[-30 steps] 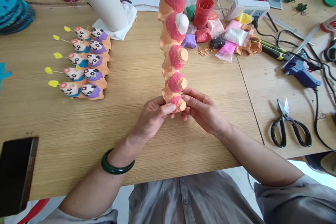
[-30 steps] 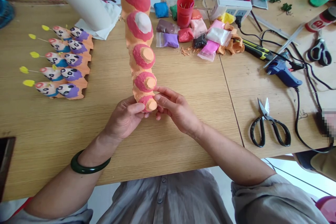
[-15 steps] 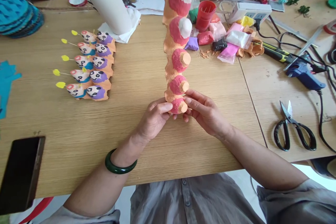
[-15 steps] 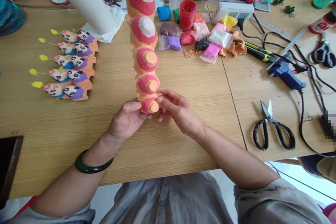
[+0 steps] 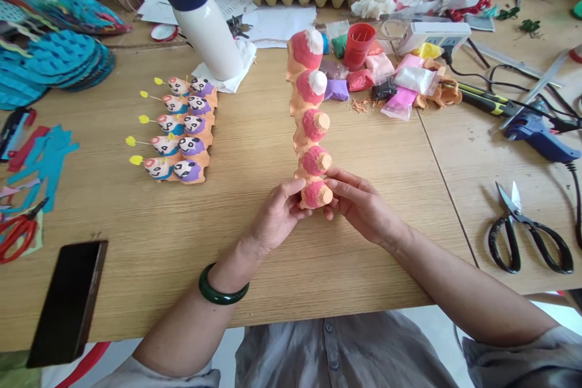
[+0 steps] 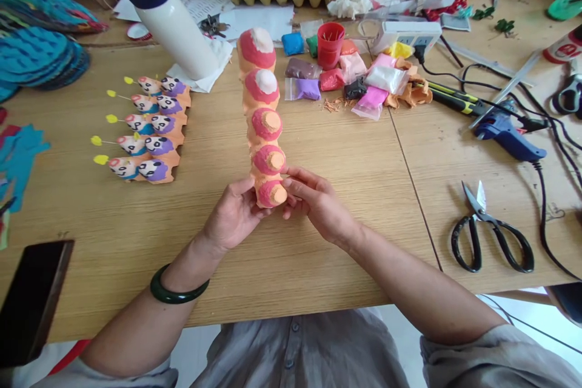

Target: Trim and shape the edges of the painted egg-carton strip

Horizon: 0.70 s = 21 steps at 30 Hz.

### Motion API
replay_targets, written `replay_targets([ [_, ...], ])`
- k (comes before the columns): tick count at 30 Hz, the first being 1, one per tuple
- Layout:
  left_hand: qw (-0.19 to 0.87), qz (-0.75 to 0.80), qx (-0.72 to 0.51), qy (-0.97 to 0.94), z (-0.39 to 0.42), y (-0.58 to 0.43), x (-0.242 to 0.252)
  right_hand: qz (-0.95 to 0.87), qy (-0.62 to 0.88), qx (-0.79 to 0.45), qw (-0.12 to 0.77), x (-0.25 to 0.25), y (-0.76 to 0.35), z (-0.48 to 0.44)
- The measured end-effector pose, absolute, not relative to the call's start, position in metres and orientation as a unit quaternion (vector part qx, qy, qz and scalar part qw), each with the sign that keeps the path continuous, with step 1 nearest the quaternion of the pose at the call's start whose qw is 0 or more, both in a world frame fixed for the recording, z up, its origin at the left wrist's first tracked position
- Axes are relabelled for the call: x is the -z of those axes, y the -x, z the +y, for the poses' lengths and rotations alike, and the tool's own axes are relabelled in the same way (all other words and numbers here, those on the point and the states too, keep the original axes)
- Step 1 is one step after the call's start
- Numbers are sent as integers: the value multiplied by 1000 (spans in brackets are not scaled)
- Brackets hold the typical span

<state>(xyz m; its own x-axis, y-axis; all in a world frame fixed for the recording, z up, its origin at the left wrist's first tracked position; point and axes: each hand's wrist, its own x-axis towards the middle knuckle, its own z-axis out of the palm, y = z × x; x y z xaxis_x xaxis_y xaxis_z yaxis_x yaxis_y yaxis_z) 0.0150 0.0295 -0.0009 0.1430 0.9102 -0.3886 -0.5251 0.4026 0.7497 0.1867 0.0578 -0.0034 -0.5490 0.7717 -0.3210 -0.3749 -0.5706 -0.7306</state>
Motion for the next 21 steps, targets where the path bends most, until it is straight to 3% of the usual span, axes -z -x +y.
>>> replay_targets([
  [15,669,479,-457,-338,27,-13,1,-369,323,-794,358,6,-187,58],
  [21,664,482,-487,-300,26,-13,1,-380,312,-785,376,4,-188,59],
])
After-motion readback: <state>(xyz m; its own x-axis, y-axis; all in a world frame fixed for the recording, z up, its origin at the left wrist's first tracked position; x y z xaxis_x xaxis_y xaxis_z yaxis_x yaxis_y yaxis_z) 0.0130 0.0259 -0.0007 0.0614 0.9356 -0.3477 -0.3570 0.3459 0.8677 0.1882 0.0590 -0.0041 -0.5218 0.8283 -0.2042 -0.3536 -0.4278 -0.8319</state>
